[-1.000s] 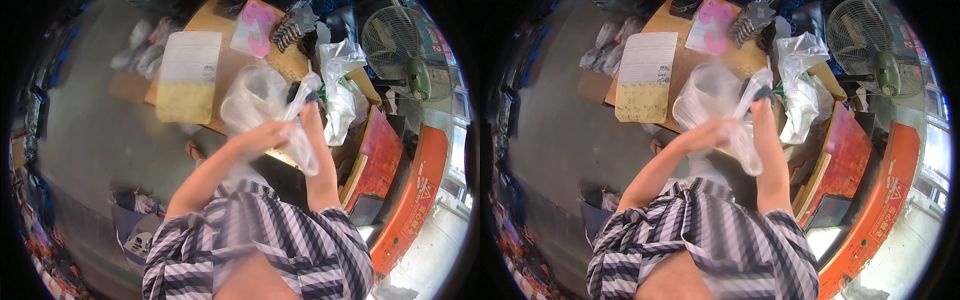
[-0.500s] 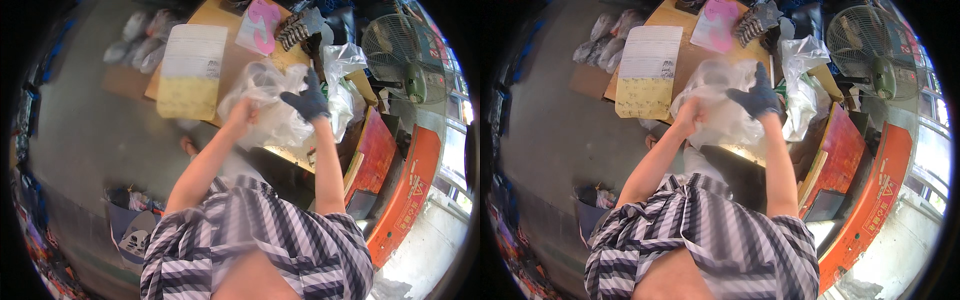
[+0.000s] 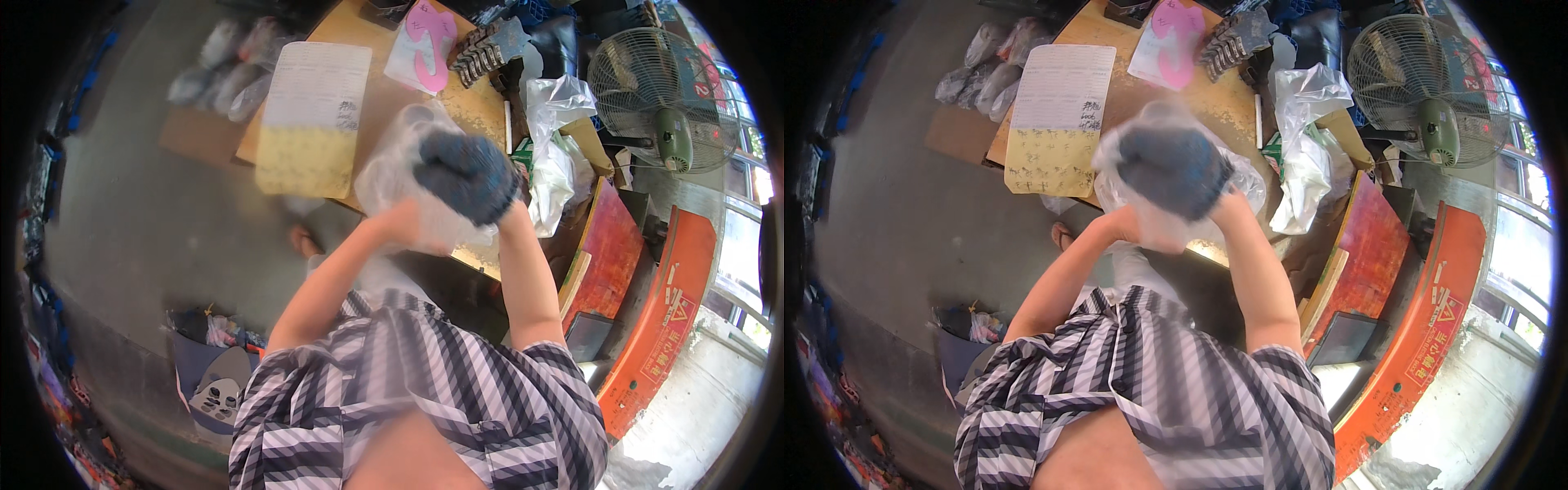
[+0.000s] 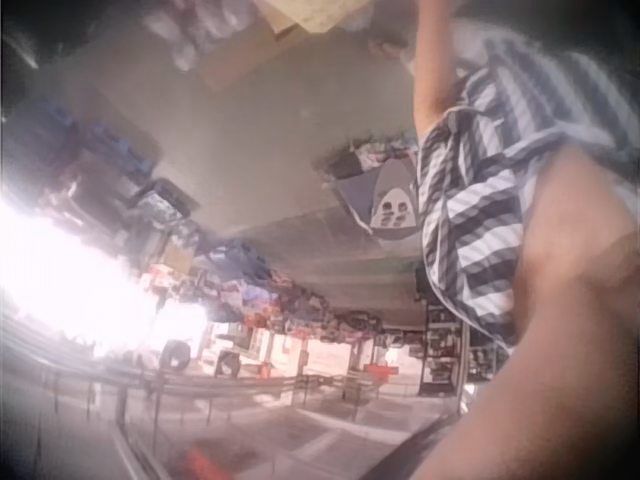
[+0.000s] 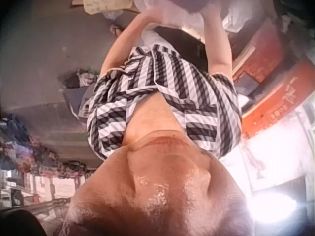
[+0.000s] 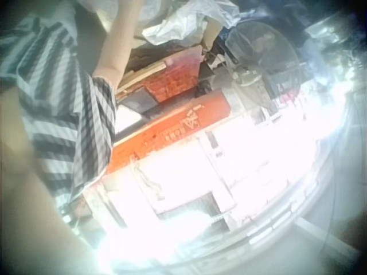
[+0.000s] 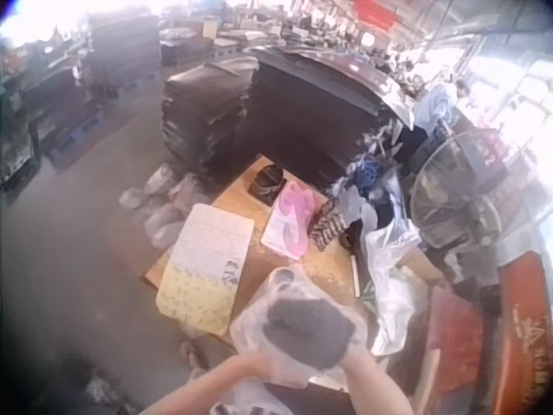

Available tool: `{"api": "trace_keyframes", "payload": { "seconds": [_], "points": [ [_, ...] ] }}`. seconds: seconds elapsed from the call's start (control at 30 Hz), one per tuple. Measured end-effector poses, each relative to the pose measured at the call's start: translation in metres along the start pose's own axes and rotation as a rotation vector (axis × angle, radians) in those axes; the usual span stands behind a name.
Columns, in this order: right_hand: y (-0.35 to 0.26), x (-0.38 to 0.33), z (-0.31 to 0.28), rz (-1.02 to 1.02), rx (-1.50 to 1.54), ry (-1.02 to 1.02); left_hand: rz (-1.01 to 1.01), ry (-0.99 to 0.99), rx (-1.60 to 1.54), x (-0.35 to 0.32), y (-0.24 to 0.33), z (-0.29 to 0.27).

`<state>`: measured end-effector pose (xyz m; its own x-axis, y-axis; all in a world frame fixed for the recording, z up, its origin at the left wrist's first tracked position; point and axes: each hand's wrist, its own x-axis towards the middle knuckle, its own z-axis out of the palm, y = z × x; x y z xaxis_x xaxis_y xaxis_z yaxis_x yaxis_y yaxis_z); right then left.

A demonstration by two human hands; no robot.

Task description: The person places a pair of white slippers into a clear plastic bag, writes on a yellow label with a black marker, and attaches the label to the bag. They then place the labeled bag on a nearby surface.

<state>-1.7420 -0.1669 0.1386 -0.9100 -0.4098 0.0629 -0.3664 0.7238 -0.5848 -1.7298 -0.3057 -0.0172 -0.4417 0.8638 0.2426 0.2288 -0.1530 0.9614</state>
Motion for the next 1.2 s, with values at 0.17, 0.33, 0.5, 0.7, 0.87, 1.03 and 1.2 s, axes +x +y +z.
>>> {"api": "trace_keyframes", "payload": {
  "seconds": [0.17, 0.33, 0.5, 0.7, 0.87, 1.03, 1.2],
  "points": [
    [0.010, 0.009, -0.005, 0.121, 0.798, 0.541, -0.771, 0.801, -0.832, -0.012, 0.006, -0.025],
    [0.023, -0.036, -0.023, 0.299, 0.788, 0.655, -0.535, 0.534, -0.744, -0.033, 0.013, -0.031],
    [-0.005, -0.024, 0.002, 0.052, 0.670, 0.430, -0.585, 0.114, -0.148, -0.033, -0.014, 0.009],
    [-0.122, 0.004, 0.073, -0.502, 0.195, -0.613, -0.017, 0.514, -0.549, 0.017, -0.005, 0.056],
    [-0.141, 0.014, 0.086, -0.551, 0.175, -0.678, -0.284, 0.390, -0.476, 0.016, 0.020, 0.050],
    [-0.067, -0.011, 0.025, 0.075, 0.229, 0.139, -0.384, 0.314, -0.285, -0.019, 0.008, 0.041],
    [0.042, -0.049, 0.030, 0.589, 0.131, -0.104, -0.493, 0.392, -0.244, -0.010, -0.004, 0.031]
  ]
}}
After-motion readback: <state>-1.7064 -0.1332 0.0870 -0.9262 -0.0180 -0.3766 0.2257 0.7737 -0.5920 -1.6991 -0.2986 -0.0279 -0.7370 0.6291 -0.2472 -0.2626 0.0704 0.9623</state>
